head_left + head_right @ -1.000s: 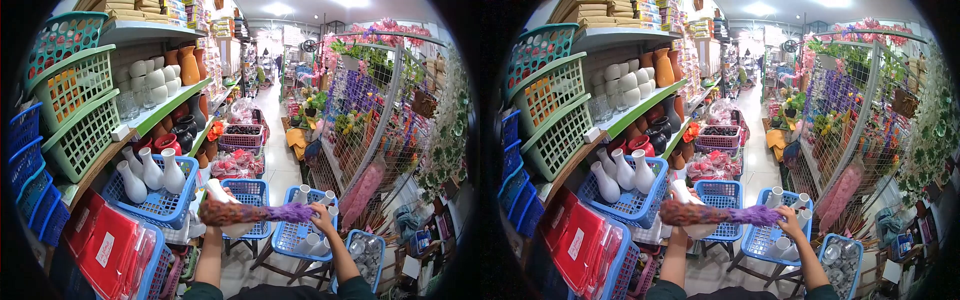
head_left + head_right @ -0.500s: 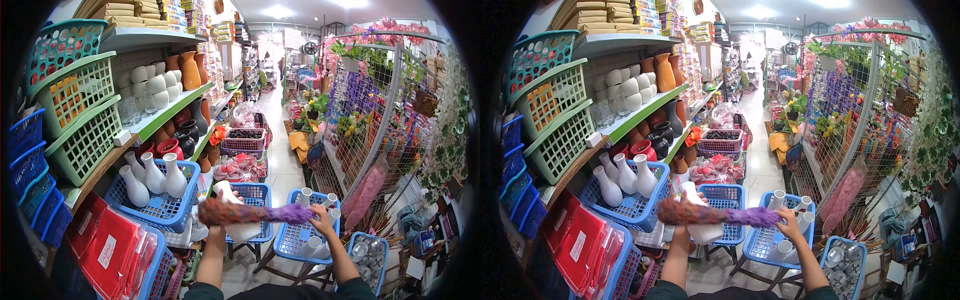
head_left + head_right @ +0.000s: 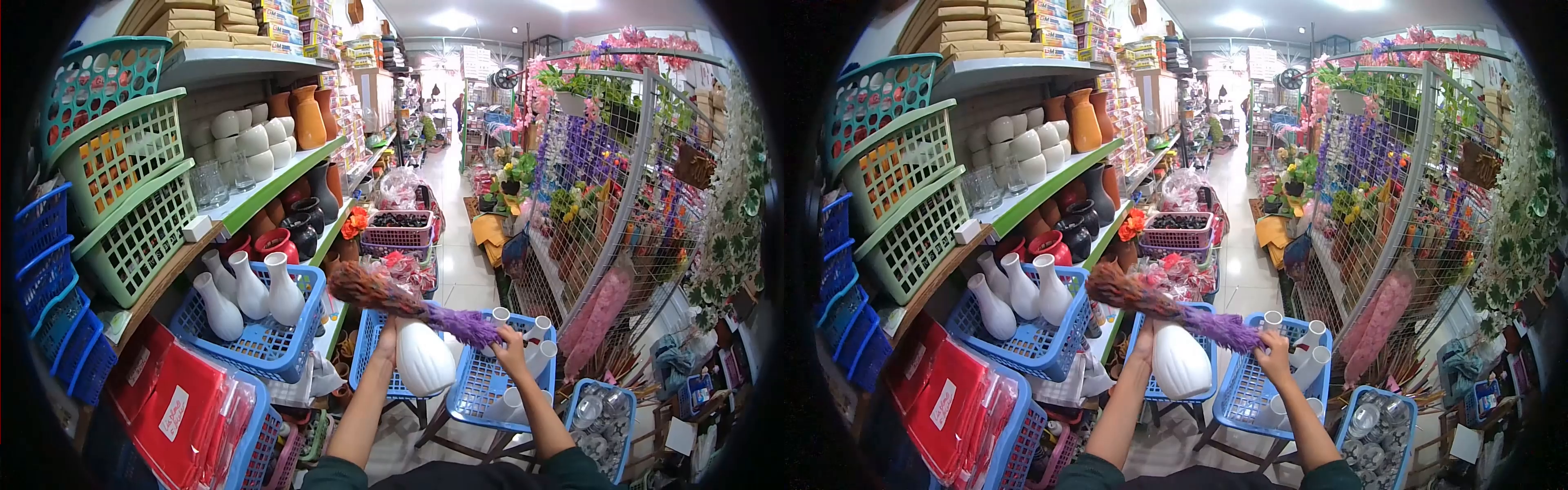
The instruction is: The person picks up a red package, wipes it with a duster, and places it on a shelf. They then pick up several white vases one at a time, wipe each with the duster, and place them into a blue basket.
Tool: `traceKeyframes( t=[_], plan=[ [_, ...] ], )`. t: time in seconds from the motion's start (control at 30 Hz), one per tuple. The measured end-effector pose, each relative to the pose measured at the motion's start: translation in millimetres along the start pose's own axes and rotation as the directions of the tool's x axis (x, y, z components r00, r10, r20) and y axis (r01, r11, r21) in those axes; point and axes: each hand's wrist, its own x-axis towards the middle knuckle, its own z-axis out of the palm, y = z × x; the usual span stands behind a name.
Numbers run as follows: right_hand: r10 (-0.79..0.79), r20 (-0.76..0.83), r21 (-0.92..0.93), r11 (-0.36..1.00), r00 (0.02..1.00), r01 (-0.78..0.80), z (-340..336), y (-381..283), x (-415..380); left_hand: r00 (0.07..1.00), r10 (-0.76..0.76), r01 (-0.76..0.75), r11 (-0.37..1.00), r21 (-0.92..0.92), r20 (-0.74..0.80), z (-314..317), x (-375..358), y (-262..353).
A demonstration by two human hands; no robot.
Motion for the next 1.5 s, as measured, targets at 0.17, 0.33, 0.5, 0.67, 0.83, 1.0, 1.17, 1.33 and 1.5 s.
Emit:
traceKeyframes(
  t=[0.17,0.33,0.5,0.67,0.83,1.0,1.17,1.33,1.5],
  plan=[
    [0.046,0.13,0.042,0.998,0.991,-0.051,-30,3,-23,0.96,0.204,-0.154,0.956,0.248,-0.193,28,-20,8],
    [-0.015,0.154,0.023,1.0,0.988,0.011,-57,-8,-34,0.901,0.398,-0.325,0.884,-0.337,0.174,-102,20,-3],
    [-0.071,0.052,0.055,0.996,0.996,0.068,-26,-3,-22,0.992,0.121,-0.113,0.974,-0.194,0.026,-78,15,-10],
    [-0.023,-0.045,-0.03,0.999,0.999,0.022,-6,-24,1,0.983,0.014,-0.001,0.997,0.072,-0.183,28,-6,-15],
    [-0.02,0.057,0.011,1.0,0.998,0.02,-23,-16,-14,0.973,0.209,-0.212,0.977,-0.025,-0.095,-40,1,-7],
    [-0.018,0.242,0.072,0.997,0.97,0.0,-47,-16,-31,0.98,0.046,0.06,0.86,-0.506,0.194,-51,-7,37],
    [-0.01,0.121,-0.009,1.0,0.993,0.011,-22,-15,-8,0.997,-0.013,0.023,0.99,-0.142,0.071,-7,-8,5],
    [0.027,-0.015,-0.046,0.999,1.0,-0.027,-1,-22,-4,0.964,0.155,-0.137,0.986,0.098,-0.215,13,6,-20],
    [0.05,0.158,0.011,0.999,0.986,-0.052,-30,-10,-28,0.986,0.142,-0.102,0.929,-0.355,0.088,-39,-3,5]
  ],
)
